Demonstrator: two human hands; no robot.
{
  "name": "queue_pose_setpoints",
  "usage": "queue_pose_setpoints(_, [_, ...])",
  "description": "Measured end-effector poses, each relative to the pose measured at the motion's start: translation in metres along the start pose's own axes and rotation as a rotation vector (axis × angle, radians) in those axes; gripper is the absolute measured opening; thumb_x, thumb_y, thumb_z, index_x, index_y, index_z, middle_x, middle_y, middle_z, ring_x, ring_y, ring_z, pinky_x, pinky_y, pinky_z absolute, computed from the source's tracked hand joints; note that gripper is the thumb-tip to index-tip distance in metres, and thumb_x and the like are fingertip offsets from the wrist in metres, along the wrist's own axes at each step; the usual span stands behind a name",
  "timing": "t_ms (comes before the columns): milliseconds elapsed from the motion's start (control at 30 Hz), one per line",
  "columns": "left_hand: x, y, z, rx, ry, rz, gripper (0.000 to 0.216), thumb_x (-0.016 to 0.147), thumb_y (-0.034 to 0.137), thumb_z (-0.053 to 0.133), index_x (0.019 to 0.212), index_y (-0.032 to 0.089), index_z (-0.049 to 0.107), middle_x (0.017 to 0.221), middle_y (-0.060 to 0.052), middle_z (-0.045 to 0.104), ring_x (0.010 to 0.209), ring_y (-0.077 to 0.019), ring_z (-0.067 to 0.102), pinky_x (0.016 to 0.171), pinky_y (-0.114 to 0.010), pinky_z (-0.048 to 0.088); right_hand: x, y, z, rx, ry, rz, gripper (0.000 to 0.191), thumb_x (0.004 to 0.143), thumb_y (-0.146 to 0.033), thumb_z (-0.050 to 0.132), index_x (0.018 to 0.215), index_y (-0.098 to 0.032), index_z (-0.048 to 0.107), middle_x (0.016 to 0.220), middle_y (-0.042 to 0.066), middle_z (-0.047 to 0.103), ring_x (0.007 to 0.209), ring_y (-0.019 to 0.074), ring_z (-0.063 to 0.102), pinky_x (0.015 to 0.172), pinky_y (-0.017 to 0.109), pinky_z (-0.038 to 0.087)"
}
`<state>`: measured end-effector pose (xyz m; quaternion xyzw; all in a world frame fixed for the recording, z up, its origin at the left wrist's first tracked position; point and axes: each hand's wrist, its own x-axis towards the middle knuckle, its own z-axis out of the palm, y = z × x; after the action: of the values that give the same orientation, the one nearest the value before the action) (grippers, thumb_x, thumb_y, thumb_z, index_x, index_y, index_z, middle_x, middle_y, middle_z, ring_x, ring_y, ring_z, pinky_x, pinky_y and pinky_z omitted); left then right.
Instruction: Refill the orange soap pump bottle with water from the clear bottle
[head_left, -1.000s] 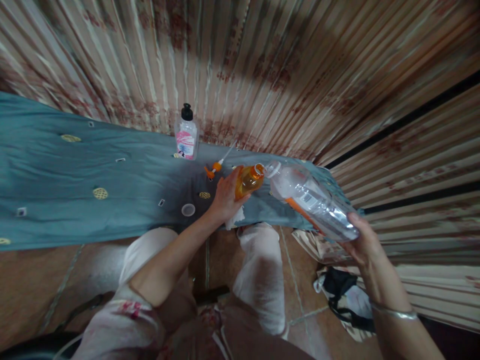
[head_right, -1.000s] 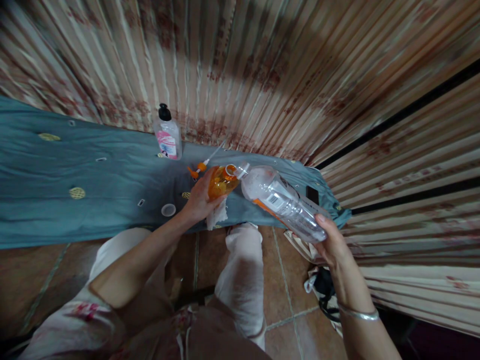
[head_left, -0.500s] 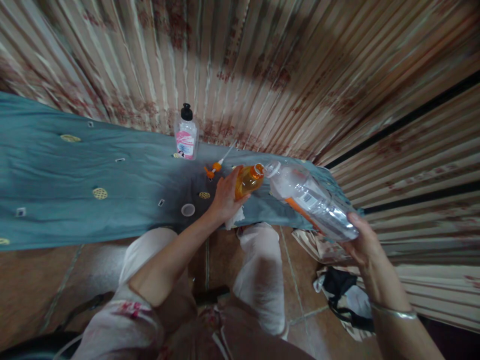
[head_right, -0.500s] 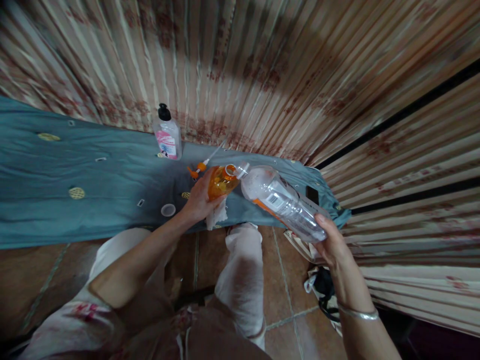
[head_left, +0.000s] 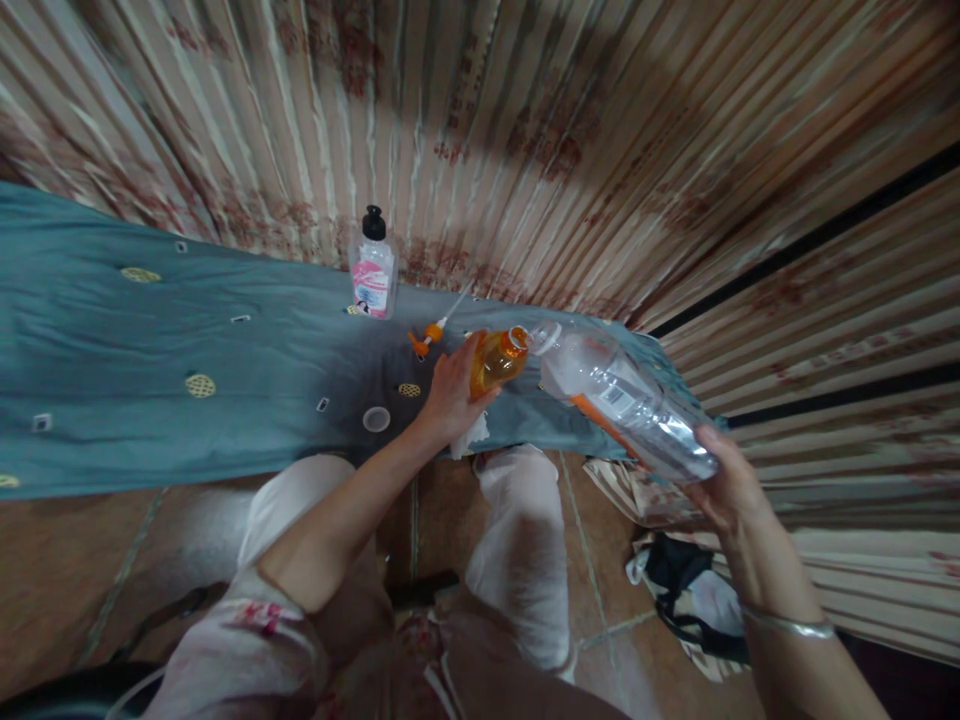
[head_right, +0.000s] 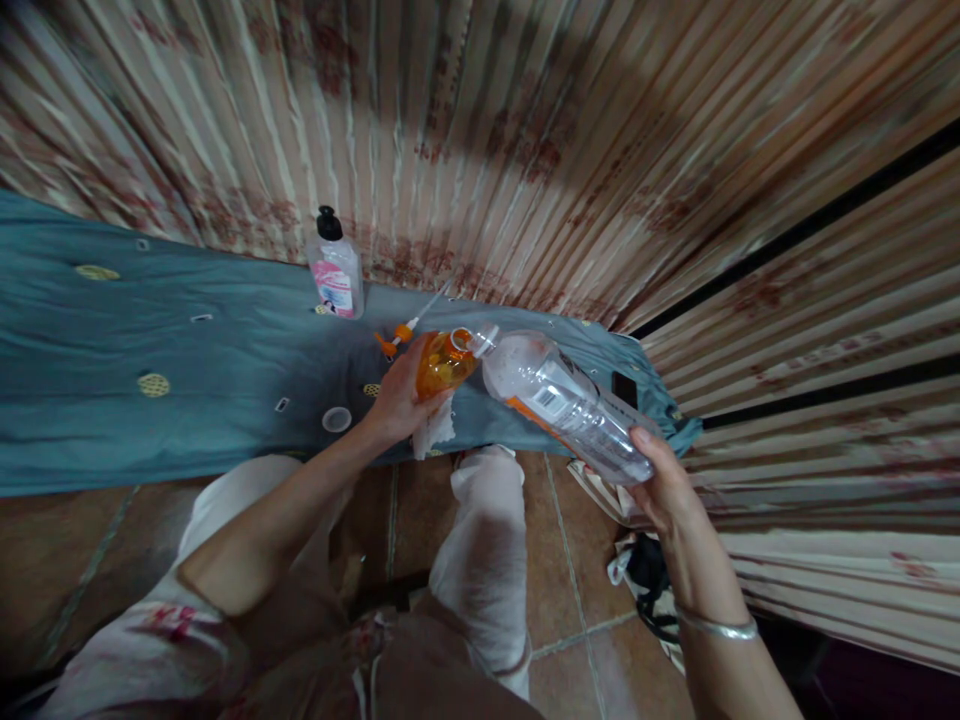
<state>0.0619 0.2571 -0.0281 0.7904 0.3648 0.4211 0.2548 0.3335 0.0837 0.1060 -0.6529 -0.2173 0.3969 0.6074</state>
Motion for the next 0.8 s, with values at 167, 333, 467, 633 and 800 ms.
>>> queue_pose_setpoints(167, [-0.0001,0.0009,0.0004,0.013,0.008,0.003,0.080,0.089,0.047,0.069,0.154,0.016,0.033,0.146,-0.022,0.058,0.133,-0.0352,0.059,0.108,-0.051,0.048,0.0018,0.0022,-0.0029,-0.012,-0.022,-0.035,0.031,0.052,-0.033,0.088,0.077,-0.022,0.073,0.063,0.001,0.077,0.049,0.0232,0.073,0.052,0.028,0.064])
queue_pose_setpoints(333, [0.0000,0.0026,-0.0006,0.016,0.010,0.022,0.080,0.090,0.046,0.068,0.154,0.017,0.031,0.148,-0.021,0.057,0.135,-0.0348,0.058,0.108,-0.050,0.048,0.0017,0.0025,-0.0028,-0.016,0.013,-0.001,0.035,0.050,-0.033,0.088,0.080,-0.021,0.075,0.067,0.002,0.079,0.051,0.0225,0.073,0.051,0.027,0.062])
queue_pose_setpoints(467, [0.0003,0.0023,-0.0001,0.011,0.016,0.029,0.080,0.089,0.043,0.069,0.154,0.016,0.030,0.148,-0.023,0.057,0.133,-0.0352,0.059,0.106,-0.051,0.050,0.0021,0.0031,-0.0036,-0.016,0.027,0.016,0.036,0.049,-0.033,0.087,0.081,-0.020,0.076,0.069,0.003,0.079,0.058,0.0253,0.076,0.059,0.033,0.066])
queue_pose_setpoints(633, [0.0003,0.0017,0.0004,0.011,0.008,0.013,0.080,0.089,0.043,0.069,0.154,0.017,0.030,0.148,-0.022,0.057,0.133,-0.0348,0.060,0.107,-0.051,0.049,0.0030,0.0032,-0.0045,-0.010,0.020,0.009,0.032,0.050,-0.033,0.086,0.078,-0.022,0.074,0.068,0.002,0.079,0.054,0.0259,0.074,0.060,0.036,0.066])
queue_pose_setpoints(800, [0.0003,0.0009,-0.0004,0.004,0.000,0.002,0.081,0.088,0.044,0.070,0.154,0.017,0.032,0.147,-0.021,0.058,0.134,-0.0350,0.059,0.108,-0.051,0.048,0.0036,0.0035,-0.0052,-0.016,0.025,0.006,0.032,0.052,-0.032,0.087,0.080,-0.022,0.075,0.069,0.002,0.079,0.059,0.0251,0.076,0.057,0.031,0.065])
